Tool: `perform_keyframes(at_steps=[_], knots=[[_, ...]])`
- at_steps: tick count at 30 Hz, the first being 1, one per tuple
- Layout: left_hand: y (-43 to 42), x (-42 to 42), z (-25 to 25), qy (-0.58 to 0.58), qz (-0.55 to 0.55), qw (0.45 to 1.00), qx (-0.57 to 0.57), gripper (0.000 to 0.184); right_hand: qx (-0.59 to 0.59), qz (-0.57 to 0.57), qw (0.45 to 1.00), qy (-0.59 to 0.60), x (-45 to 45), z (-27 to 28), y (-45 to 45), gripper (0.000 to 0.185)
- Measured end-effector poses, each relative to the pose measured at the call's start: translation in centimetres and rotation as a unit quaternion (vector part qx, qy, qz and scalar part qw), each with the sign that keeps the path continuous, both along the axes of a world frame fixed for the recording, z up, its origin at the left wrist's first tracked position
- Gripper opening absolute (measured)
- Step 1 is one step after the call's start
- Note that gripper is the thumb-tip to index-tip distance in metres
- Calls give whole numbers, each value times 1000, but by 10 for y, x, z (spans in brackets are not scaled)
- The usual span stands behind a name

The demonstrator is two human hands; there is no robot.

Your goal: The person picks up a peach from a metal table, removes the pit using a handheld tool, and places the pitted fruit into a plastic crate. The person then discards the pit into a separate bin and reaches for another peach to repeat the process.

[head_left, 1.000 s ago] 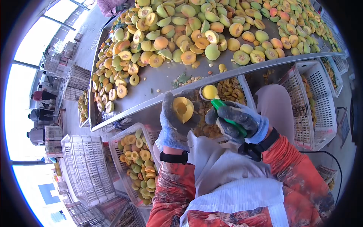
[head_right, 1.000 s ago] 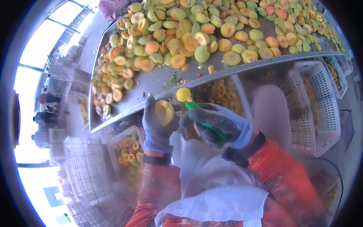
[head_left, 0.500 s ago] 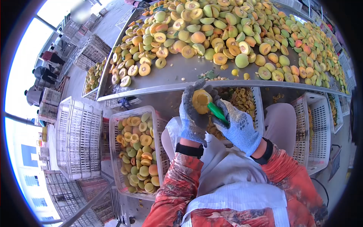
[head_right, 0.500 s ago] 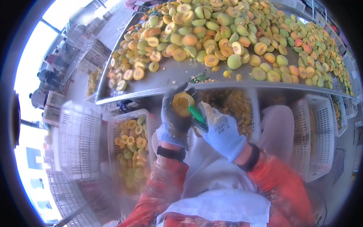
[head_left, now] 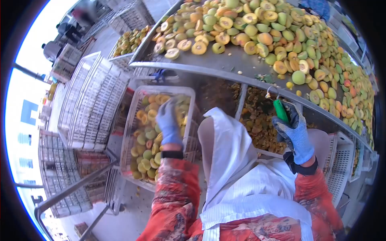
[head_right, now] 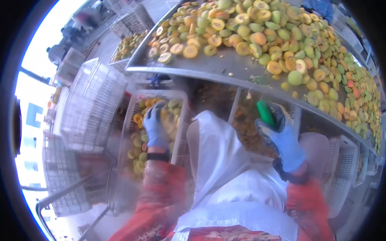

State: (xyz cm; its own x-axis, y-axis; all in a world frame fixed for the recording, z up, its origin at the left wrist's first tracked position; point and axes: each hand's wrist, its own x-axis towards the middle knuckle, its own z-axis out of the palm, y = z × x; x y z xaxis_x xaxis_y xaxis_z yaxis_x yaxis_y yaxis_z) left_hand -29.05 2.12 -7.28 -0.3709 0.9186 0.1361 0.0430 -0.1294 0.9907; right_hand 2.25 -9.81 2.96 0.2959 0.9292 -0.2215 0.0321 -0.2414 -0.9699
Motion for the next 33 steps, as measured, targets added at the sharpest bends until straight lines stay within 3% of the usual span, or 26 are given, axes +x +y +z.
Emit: perform_keyframes(at_steps=[1,2,3,4,5,6,8,10,12,13,14,16,18,24,25,28,32,33], knots=[[0,-55,-31,66,61,992,-94,26,20,19,999,-22,13,-5,-4,49],[-7,-127,-81,412,97,891,-167,36,34,37,998,-43,25,-11,-9,48],[-37,-143,-78,570,106,772,-261,47,28,29,999,-30,32,-18,-14,45],[-44,-259,-197,737,-79,603,-294,55,31,-1,999,-36,41,-26,-19,45],[-53,-295,-215,600,-218,685,-351,53,26,32,996,-80,49,-35,-22,45],[-54,-289,-203,599,-176,660,-417,44,18,70,990,-122,55,-41,-23,45],[-36,-198,-106,610,-131,712,-323,33,10,53,992,-113,62,-48,-24,46],[7,-105,-53,486,-90,865,-85,27,3,42,994,-101,68,-55,-24,47],[52,20,16,261,-111,954,-93,26,16,14,995,-102,74,-64,-24,47],[74,65,20,216,-163,960,-74,25,53,-6,995,-81,75,-59,-22,47],[88,117,33,110,-236,955,-144,30,57,-14,995,-76,81,-60,-24,47],[114,215,45,365,-275,877,-148,28,28,10,968,-248,93,-66,-31,48],[133,294,41,526,-328,779,-90,45,7,11,975,-223,107,-67,-39,48],[122,391,11,546,-354,753,-95,72,-53,5,972,-229,140,-73,-57,48],[127,388,2,520,-423,732,-125,69,-41,3,971,-236,142,-77,-59,49],[105,374,11,537,-461,697,-112,66,9,-15,974,-225,144,-78,-52,49],[73,339,18,537,-419,732,-23,49,52,-24,976,-212,125,-58,-44,48],[71,324,13,529,-376,755,92,45,59,-24,974,-219,119,-52,-45,48]])
